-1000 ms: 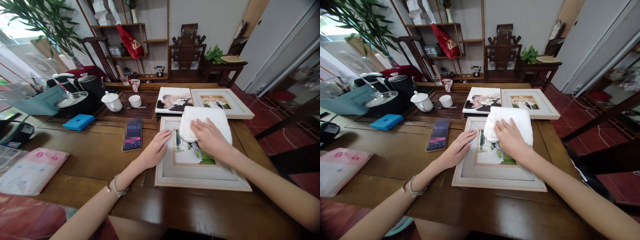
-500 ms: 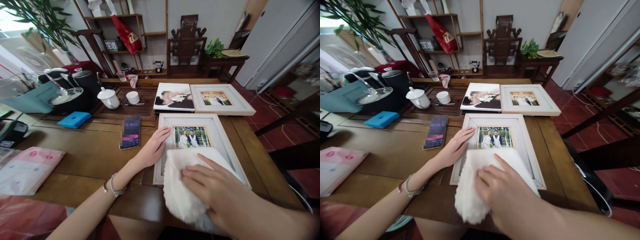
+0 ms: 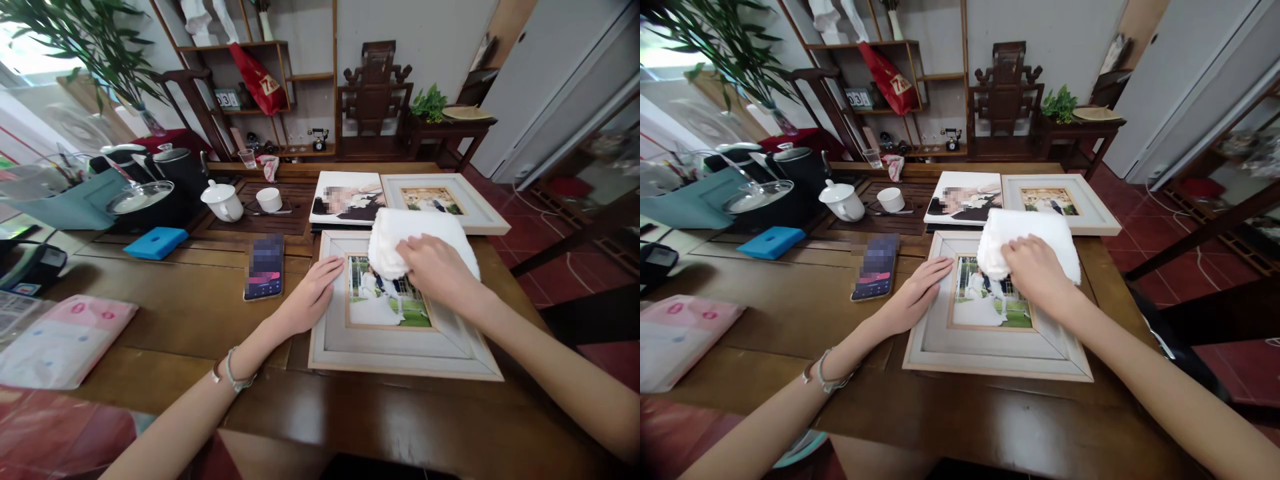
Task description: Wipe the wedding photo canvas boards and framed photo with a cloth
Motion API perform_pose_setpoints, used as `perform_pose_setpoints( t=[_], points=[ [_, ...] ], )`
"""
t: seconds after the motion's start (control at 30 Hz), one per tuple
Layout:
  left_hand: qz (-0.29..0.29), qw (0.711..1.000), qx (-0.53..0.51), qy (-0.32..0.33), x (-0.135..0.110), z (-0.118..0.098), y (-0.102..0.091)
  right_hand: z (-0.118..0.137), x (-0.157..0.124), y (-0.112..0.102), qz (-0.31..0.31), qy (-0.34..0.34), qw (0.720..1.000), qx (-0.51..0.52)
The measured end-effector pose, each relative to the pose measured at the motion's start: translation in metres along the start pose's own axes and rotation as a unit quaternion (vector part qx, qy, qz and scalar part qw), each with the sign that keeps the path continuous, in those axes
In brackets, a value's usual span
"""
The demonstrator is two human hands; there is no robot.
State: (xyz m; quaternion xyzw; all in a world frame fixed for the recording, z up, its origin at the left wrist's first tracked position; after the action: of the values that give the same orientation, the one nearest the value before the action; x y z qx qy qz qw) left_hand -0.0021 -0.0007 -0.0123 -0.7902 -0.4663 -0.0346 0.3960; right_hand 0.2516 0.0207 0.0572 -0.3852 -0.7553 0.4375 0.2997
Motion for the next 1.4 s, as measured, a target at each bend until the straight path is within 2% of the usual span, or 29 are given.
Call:
perform_pose_setpoints(
  t=[0.07,0.13,0.23,0.3,0.37,0.47,0.63,0.77,0.83,0.9,1.0,1.07,1.17,1.23,1.3,1.4],
  points=[
    [-0.001,1.0,-0.004,0.002,0.0,0.0,0.0,0.017,-0.021,-0.019,0.036,-0.044,0.998,0.007],
    [-0.002,1.0,-0.006,-0.001,0.0,-0.001,0.0,0.037,-0.049,-0.037,0.045,-0.101,0.993,0.037],
    [0.002,1.0,-0.006,-0.003,0.0,-0.003,-0.001,0.06,-0.088,-0.058,-0.023,-0.179,0.979,0.093],
    [0.005,1.0,-0.006,-0.001,0.0,-0.003,-0.001,0.067,-0.102,-0.064,-0.076,-0.202,0.968,0.13],
    [0.006,1.0,-0.003,0.0,0.0,-0.003,0.0,0.066,-0.103,-0.06,-0.094,-0.199,0.96,0.17],
    [0.011,1.0,0.009,-0.001,0.0,-0.001,0.0,0.055,-0.086,-0.037,-0.081,-0.163,0.965,0.186],
    [0.014,1.0,0.016,0.004,0.0,0.0,-0.001,0.018,-0.041,0.013,-0.095,-0.072,0.988,0.097],
    [0.014,1.0,0.013,0.006,0.0,-0.001,-0.002,-0.008,-0.014,0.029,-0.107,-0.009,0.993,0.053],
    [0.013,1.0,0.009,0.004,0.0,-0.001,-0.002,-0.012,-0.011,0.025,-0.093,0.008,0.995,0.028],
    [0.014,1.0,0.007,0.003,0.0,0.0,-0.002,-0.01,-0.017,0.015,-0.05,0.013,0.999,0.005],
    [0.017,1.0,0.006,0.0,0.0,0.0,-0.001,0.0,-0.045,-0.009,0.04,-0.006,0.999,-0.013],
    [0.018,1.0,0.004,-0.003,0.0,-0.001,-0.001,0.009,-0.071,-0.027,0.062,-0.051,0.997,0.006],
    [0.017,1.0,0.005,-0.007,-0.001,-0.002,-0.001,0.022,-0.107,-0.051,0.008,-0.126,0.989,0.072],
    [0.018,1.0,0.007,-0.01,-0.001,-0.003,-0.001,0.027,-0.12,-0.059,-0.046,-0.134,0.983,0.118],
    [0.02,1.0,0.009,-0.012,-0.001,-0.004,-0.001,0.028,-0.12,-0.057,-0.073,-0.117,0.977,0.16],
    [0.021,1.0,0.01,-0.012,-0.001,-0.004,-0.001,0.022,-0.102,-0.034,-0.065,-0.085,0.976,0.191]
  ],
)
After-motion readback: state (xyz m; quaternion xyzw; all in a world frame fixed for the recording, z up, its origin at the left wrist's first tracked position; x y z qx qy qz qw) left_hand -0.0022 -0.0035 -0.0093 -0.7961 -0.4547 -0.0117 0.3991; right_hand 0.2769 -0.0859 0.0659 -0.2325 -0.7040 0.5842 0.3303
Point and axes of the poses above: each hand's wrist, its own x-axis towards the middle knuckle, its own y-axis out of the palm, z = x × y, the point moved 1 cm from there along x, towards the middle knuckle, and after that the axes turned 10 degrees about -x, right-handed, at the moved point
